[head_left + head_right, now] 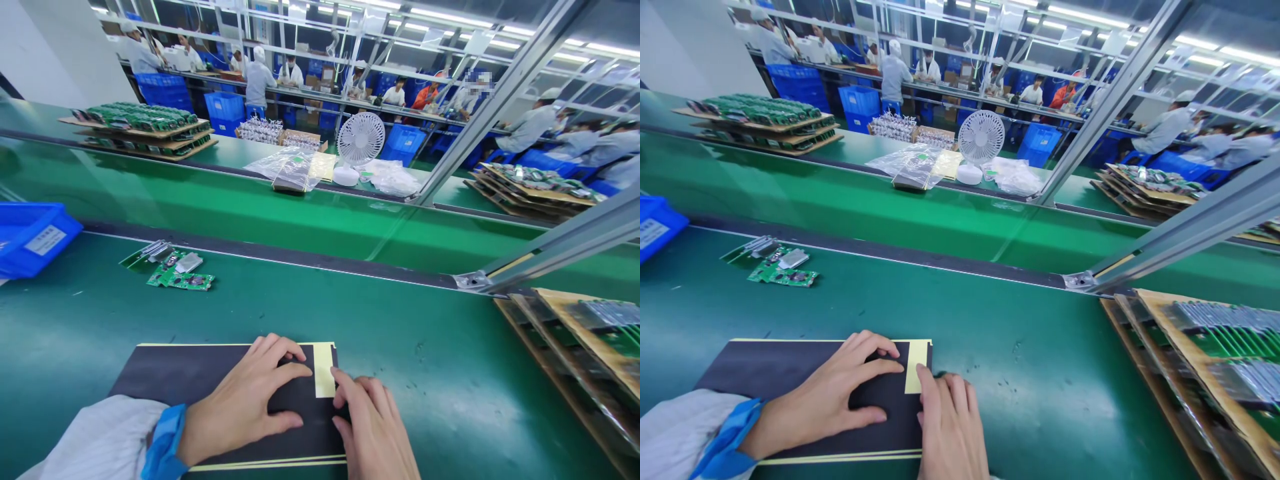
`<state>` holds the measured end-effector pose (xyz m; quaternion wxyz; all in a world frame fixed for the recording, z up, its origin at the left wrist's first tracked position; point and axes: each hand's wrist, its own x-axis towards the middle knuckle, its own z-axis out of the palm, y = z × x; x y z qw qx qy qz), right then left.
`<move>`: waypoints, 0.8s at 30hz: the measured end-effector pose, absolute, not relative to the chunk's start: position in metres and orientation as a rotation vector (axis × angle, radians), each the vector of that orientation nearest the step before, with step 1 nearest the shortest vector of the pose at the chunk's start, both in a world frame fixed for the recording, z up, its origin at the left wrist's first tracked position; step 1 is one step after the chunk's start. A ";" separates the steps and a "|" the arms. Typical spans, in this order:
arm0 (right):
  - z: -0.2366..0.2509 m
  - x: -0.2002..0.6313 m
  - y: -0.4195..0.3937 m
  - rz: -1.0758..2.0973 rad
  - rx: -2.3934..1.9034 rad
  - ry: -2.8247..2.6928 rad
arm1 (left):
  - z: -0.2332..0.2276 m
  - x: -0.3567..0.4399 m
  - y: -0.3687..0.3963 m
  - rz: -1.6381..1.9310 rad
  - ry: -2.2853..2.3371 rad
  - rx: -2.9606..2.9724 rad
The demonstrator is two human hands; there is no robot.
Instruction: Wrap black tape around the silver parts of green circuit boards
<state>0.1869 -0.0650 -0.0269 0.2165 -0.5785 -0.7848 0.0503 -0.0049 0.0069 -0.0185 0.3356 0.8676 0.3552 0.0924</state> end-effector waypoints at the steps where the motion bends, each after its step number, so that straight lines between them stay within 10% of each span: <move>1: -0.027 0.187 -0.065 0.122 -1.608 -2.174 | -0.018 -0.005 0.007 0.240 0.922 2.263; 24: -0.020 0.179 -0.065 0.178 -1.627 -2.146 | -0.017 -0.004 0.006 0.246 0.930 2.241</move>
